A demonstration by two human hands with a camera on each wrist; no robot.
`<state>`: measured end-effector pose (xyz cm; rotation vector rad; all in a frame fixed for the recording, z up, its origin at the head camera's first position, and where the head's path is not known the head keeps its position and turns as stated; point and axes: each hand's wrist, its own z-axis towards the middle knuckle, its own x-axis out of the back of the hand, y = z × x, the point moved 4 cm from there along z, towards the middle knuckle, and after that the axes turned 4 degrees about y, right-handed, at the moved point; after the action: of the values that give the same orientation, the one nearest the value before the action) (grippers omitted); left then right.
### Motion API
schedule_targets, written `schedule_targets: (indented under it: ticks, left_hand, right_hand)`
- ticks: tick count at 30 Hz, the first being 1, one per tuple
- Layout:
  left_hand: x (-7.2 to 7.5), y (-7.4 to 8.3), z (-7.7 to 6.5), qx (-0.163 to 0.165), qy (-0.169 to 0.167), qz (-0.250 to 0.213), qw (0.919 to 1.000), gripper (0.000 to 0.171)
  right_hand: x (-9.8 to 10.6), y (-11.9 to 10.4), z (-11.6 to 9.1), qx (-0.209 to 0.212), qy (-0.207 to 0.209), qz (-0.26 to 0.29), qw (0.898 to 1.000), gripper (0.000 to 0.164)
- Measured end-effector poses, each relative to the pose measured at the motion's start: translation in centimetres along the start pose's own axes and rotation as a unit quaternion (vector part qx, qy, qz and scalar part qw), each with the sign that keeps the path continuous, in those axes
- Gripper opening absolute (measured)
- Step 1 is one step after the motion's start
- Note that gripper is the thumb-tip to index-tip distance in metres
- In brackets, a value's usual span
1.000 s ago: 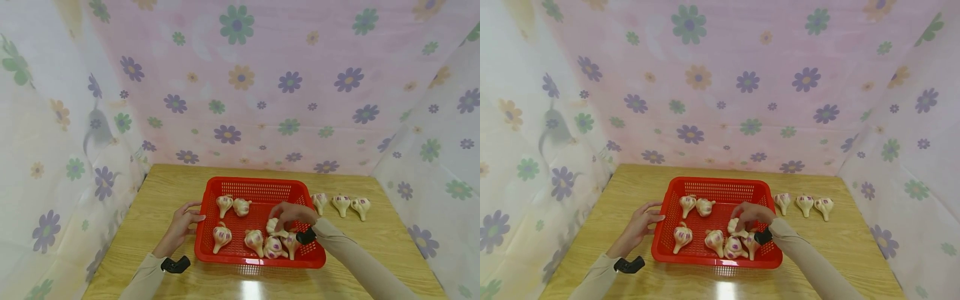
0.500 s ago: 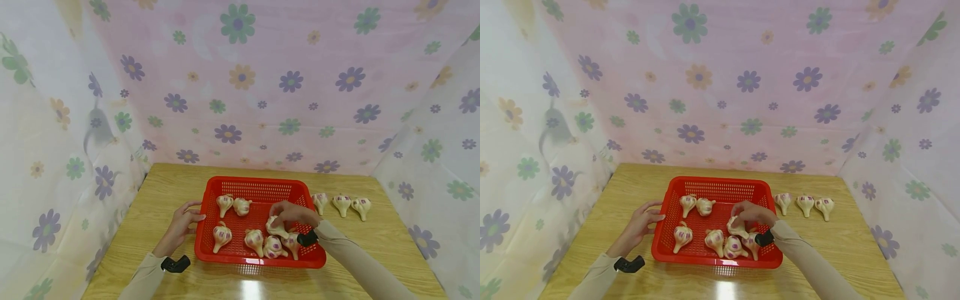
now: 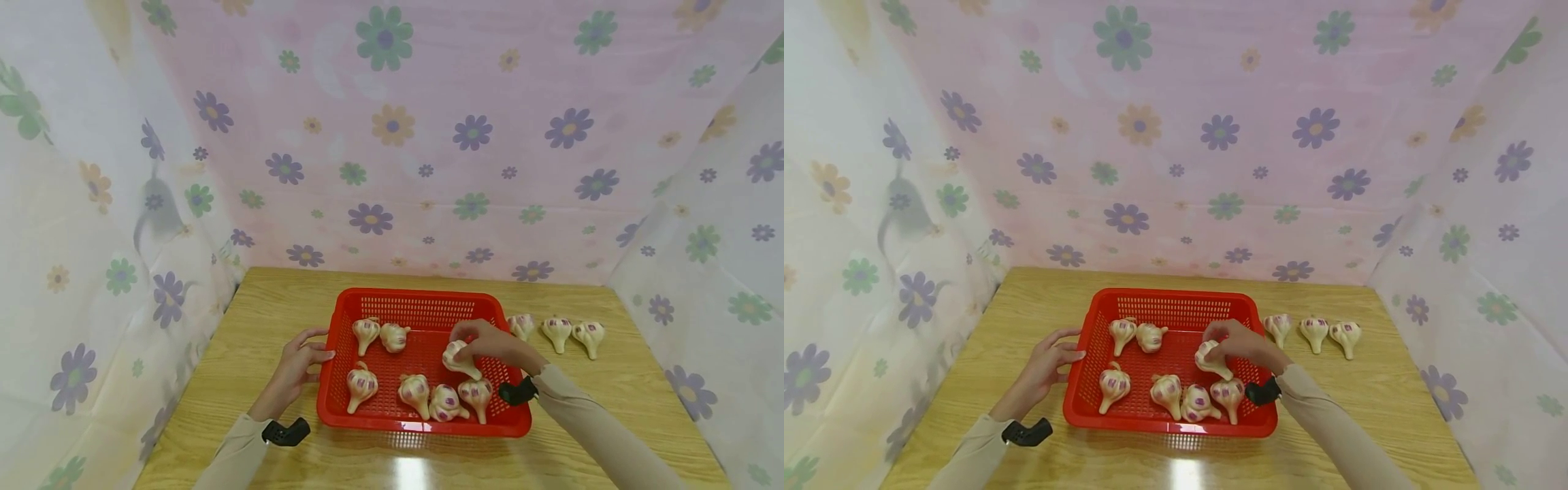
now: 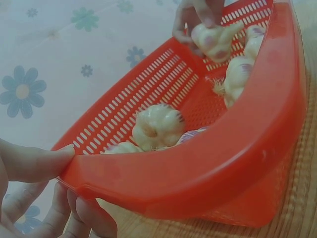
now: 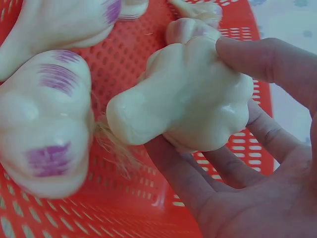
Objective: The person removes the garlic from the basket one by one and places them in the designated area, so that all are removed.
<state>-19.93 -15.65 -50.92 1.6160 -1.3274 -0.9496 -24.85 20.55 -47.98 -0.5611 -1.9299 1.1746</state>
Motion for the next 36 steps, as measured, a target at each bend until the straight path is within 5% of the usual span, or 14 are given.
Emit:
schedule_targets:
  ticks: [25,36]
  left_hand:
    - [-0.1,-0.1,-0.3,-0.003,-0.006,-0.004,1.0,0.049]
    - [0.0,0.1,-0.3,0.0,-0.008,-0.002,1.0,0.05]
  right_hand:
    - [5.7,-1.5,-5.5,0.035,0.077,0.002,0.996,0.029]
    - [8.7,-1.4,-8.1,0.003,0.114,-0.012,0.993,0.039]
